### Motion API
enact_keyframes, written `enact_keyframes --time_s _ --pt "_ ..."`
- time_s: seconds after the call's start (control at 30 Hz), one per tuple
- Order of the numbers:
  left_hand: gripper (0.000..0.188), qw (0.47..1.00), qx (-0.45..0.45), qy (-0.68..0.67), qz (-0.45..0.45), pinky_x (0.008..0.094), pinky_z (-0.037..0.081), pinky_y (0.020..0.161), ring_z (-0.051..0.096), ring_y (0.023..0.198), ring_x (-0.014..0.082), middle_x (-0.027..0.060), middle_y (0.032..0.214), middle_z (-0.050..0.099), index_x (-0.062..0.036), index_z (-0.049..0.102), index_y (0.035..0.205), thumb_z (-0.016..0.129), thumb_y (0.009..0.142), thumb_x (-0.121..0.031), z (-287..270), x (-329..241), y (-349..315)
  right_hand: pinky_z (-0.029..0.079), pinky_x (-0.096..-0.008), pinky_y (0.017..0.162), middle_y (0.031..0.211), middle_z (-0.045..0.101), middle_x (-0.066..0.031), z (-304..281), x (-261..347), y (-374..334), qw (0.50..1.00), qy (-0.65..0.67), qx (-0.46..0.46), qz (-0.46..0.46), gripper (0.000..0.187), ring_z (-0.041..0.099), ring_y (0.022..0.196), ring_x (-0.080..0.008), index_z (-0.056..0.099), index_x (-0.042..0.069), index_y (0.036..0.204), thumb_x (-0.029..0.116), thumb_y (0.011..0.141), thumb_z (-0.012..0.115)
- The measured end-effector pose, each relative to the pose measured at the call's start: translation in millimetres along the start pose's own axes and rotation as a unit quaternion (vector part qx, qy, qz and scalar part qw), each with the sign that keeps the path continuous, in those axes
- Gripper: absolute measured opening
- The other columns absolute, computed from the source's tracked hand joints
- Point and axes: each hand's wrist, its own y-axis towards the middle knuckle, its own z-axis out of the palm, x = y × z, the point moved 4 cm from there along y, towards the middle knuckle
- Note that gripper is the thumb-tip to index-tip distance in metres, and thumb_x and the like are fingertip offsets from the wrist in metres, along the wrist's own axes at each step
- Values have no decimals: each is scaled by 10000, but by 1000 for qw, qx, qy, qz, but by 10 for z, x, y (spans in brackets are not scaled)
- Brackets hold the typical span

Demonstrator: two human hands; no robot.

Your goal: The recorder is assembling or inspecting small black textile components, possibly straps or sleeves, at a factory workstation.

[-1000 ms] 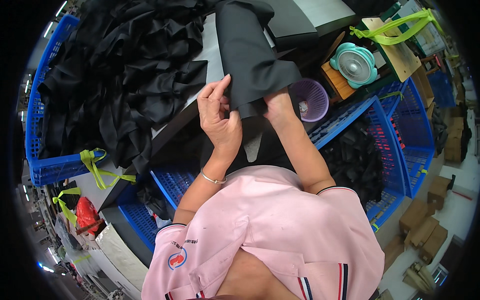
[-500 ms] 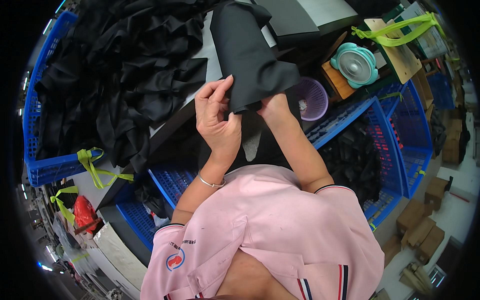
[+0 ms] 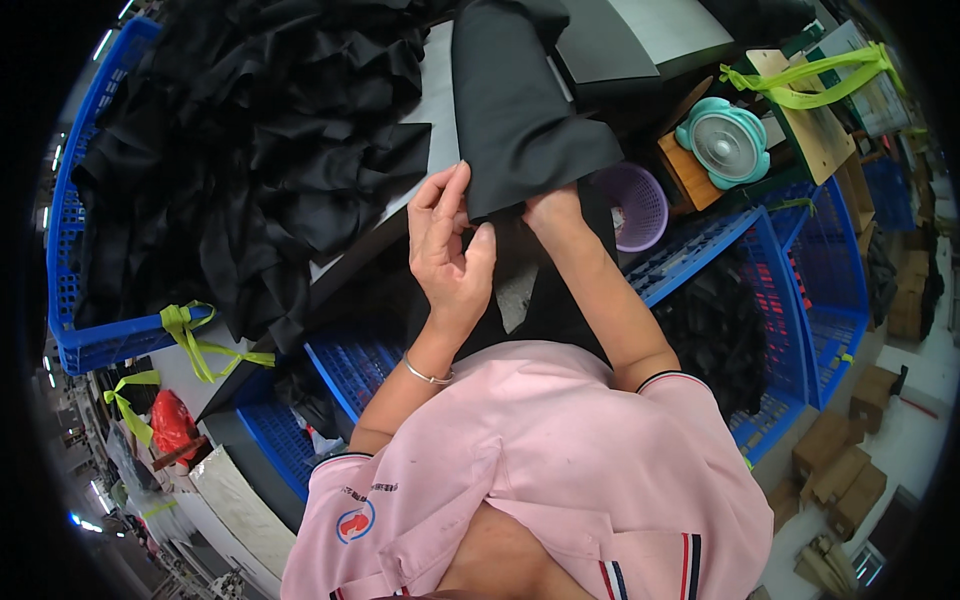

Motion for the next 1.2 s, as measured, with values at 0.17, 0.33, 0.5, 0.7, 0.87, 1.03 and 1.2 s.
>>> enact_keyframes --time_s 0.17,0.33,0.5,0.7,0.87,1.03,1.2 --pt "501 997 -26 71 -28 210 511 685 569 866 64 102 1293 589 -32 623 1362 550 892 126 -91 416 67 461 -401 1079 1394 551 -127 -100 -153 282 948 -283 26 -142 452 525 1291 -245 463 16 1426 247 1045 535" --pt "462 970 -75 -19 -232 257 584 671 641 704 86 47 898 687 -35 615 1366 392 975 67 -219 995 33 432 -397 1064 1378 579 -189 -11 -42 323 955 -90 270 81 341 554 1267 -299 578 -17 1304 127 1004 505" --pt "408 900 -62 -210 -377 273 583 672 674 718 124 58 946 689 54 638 1246 368 943 98 255 1347 -196 464 -473 981 1164 649 -248 -167 -546 555 472 -839 209 -173 361 601 1100 -420 666 -11 1147 63 802 590" --pt "153 873 -10 -311 -375 247 490 634 619 721 70 23 866 699 5 694 942 541 954 -2 256 1511 -259 483 -498 927 1036 661 -201 312 -431 149 549 -764 102 -324 271 622 1036 -391 664 0 1013 28 746 627" --pt "135 845 2 -289 -450 311 524 681 656 778 144 71 934 706 32 678 946 607 956 -83 332 1457 -290 508 -504 907 1100 648 -163 201 -442 137 456 -758 130 -448 291 633 1062 -339 676 42 1043 175 785 669" --pt "329 818 111 -254 -503 334 546 855 675 962 168 66 1085 689 24 609 1252 621 956 -120 311 1515 -281 584 -463 745 919 716 -113 -60 -666 465 480 -801 246 -260 182 716 825 -330 709 77 968 158 813 658" --pt "552 934 -84 -189 -291 309 440 1013 571 1141 168 96 1251 609 15 449 1411 654 899 13 -12 1308 -238 568 -410 572 741 663 -111 -10 -637 177 434 -774 200 -415 95 699 666 -267 702 73 858 137 823 641"
